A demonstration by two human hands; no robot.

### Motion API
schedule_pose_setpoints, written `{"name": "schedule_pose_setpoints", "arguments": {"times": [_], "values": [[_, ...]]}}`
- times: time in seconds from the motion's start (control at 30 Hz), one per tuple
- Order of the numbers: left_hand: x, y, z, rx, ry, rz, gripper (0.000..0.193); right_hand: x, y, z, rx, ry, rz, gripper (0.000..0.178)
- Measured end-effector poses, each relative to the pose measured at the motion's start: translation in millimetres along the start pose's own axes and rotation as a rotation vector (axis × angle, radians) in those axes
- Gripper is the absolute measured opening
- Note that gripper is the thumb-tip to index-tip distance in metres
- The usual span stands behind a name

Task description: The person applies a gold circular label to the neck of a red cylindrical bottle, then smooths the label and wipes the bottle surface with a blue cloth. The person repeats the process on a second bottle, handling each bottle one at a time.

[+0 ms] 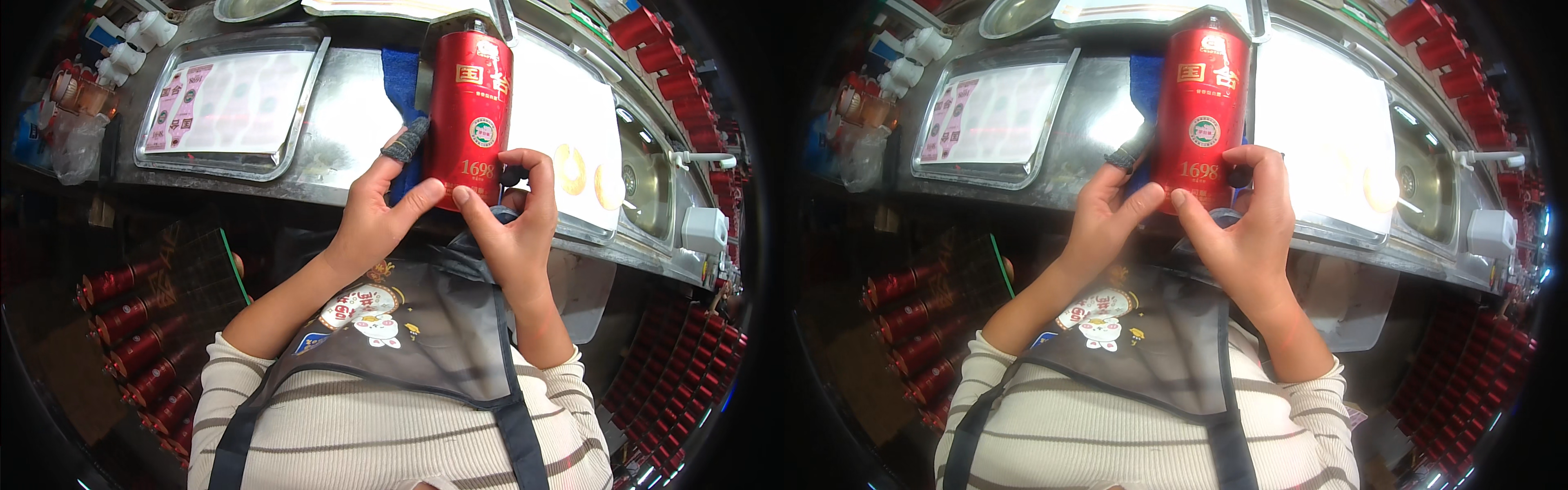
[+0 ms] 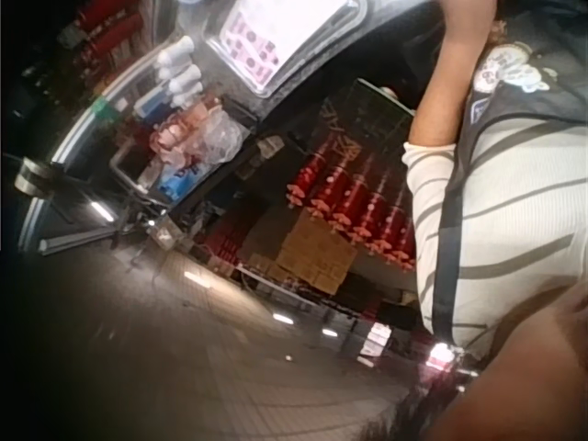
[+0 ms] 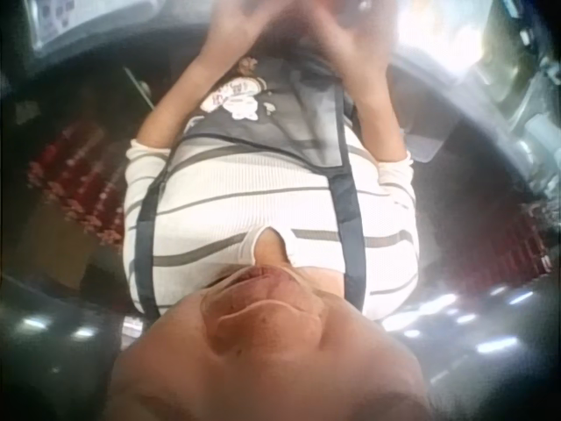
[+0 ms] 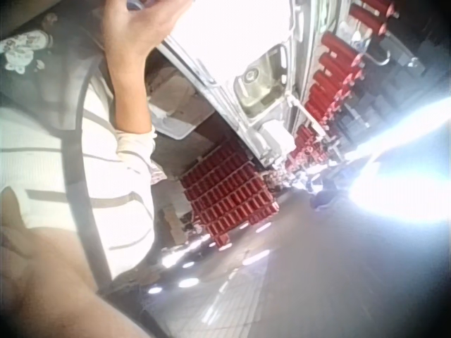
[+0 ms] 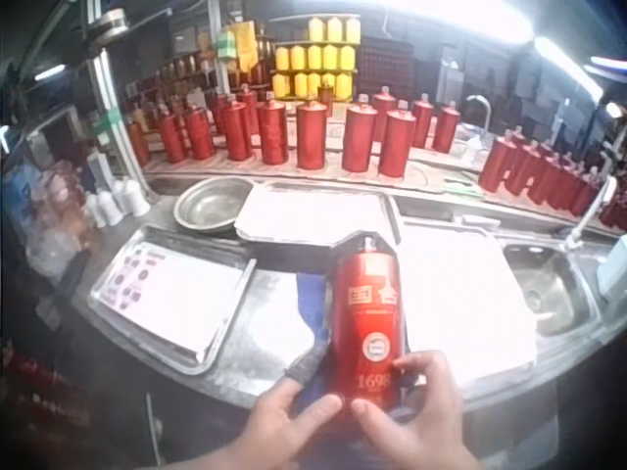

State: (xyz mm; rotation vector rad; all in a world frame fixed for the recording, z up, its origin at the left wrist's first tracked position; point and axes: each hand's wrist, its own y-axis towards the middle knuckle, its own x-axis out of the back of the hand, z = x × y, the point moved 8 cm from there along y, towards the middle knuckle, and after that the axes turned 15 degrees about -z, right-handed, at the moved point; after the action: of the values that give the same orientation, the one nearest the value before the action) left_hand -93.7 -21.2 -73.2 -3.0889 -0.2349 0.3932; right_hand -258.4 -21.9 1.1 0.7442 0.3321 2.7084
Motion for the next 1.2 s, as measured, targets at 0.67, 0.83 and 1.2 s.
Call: {"name": "schedule_pose_setpoints", "arguments": {"times": [0.67, 0.83, 1.2], "values": [[-11, -1, -25, -0.242, 0.253, 0.030, 0.068, 7, -19, -42, -0.420, 0.452, 0.054, 0.043], [-4, 2, -7, 0.006, 0.060, -0.047, 0.071, 8, -19, -48, -0.444, 0.497, 0.065, 0.042], [-6, -4, -13, -0.013, 0.062, -0.018, 0.075, 23, -38, 3, 0.392, 0.210, 0.212, 0.033]]}}
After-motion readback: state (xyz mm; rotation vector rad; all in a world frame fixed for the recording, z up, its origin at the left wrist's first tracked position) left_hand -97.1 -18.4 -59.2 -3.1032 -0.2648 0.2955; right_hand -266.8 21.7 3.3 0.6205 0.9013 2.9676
